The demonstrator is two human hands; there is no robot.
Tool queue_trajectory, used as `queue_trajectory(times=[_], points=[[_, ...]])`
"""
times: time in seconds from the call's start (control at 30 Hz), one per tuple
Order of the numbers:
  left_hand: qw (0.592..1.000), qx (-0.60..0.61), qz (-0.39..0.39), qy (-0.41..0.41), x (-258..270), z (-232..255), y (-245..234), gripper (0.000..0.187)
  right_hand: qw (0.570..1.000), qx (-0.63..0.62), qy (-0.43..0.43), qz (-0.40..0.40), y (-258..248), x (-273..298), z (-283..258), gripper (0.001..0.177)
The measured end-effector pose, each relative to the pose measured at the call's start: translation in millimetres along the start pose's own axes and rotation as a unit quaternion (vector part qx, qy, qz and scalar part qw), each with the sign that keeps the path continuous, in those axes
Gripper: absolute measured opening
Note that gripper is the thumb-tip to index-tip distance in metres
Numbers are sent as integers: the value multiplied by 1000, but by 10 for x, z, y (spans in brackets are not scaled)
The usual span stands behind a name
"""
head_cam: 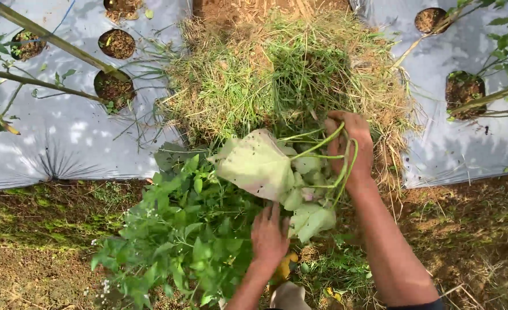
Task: Manually pulling weeds and unwanted plants from a garden bed to clear the soil.
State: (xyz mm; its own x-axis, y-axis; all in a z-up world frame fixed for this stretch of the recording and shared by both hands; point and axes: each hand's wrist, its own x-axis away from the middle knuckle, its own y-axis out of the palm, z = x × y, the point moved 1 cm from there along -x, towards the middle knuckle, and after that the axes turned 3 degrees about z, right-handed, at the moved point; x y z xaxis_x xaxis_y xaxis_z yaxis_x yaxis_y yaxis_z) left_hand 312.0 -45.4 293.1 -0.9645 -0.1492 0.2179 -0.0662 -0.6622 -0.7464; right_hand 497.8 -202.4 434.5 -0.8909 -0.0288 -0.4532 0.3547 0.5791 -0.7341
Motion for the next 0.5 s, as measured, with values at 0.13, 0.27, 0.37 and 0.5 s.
queue_trajectory(times=[0.13,0.27,0.37,0.5], points=[[990,106,-6,97,102,752,414,91,994,-9,-1,112,-788,219,734,22],[962,170,-58,205,204,1404,832,65,948,-147,112,259,-1529,726,2314,16],[942,176,-102,268,316,1692,1249,81,883,-255,265,292,-1857,1263,3190,23],[904,244,-258,238,493,2076,1624,94,822,-304,348,333,-1976,1924,3824,22]])
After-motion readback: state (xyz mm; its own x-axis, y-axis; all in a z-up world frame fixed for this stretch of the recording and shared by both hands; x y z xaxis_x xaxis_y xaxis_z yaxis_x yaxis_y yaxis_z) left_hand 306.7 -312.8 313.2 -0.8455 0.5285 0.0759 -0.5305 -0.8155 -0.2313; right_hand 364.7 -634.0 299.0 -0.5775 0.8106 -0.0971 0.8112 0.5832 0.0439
